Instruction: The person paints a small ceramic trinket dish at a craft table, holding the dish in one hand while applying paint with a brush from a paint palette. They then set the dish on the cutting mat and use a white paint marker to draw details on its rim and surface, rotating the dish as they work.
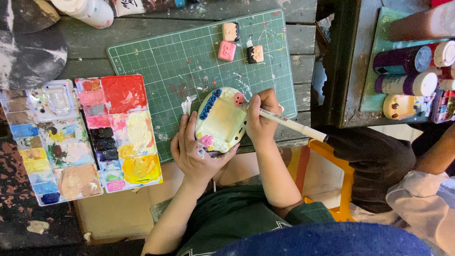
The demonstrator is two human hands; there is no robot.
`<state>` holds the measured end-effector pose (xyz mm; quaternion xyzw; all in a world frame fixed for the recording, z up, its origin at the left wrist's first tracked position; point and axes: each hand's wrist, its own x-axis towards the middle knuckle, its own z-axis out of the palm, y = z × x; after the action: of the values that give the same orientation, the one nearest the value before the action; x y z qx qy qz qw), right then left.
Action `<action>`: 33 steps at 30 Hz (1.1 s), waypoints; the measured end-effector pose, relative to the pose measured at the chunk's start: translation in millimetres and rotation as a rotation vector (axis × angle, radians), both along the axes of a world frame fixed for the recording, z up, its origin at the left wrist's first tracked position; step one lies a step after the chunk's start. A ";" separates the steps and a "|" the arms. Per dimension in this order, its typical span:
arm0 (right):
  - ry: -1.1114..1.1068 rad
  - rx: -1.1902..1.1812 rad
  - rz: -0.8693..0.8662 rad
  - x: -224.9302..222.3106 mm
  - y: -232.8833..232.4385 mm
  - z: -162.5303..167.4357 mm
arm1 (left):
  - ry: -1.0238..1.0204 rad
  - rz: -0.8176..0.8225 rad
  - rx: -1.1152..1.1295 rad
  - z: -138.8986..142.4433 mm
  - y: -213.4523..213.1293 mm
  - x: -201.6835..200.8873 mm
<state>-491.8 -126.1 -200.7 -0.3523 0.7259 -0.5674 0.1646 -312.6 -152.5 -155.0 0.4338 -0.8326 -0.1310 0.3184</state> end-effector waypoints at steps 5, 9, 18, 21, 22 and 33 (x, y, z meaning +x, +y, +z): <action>0.024 0.016 0.010 0.4 0.3 1.5 | 0.001 0.000 0.001 0.6 0.2 1.1; 0.026 0.022 0.005 0.0 -0.1 3.4 | -0.001 -0.003 0.004 0.6 0.2 0.9; 0.037 0.023 -0.002 0.9 -0.6 6.1 | 0.003 0.006 -0.006 -1.5 1.1 1.3; 0.030 0.012 -0.012 1.8 0.3 5.3 | 0.002 0.005 -0.002 -1.7 1.9 1.8; 0.019 0.004 -0.012 2.1 0.1 4.7 | 0.003 0.007 -0.001 -1.8 2.0 1.7; -0.180 -0.186 -0.078 3.1 4.6 3.5 | -0.058 0.013 0.100 7.2 0.1 -1.4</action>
<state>-488.7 -121.5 -197.2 -0.2854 0.6656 -0.6673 0.1735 -314.1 -152.4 -147.7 0.4582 -0.8310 -0.1579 0.2730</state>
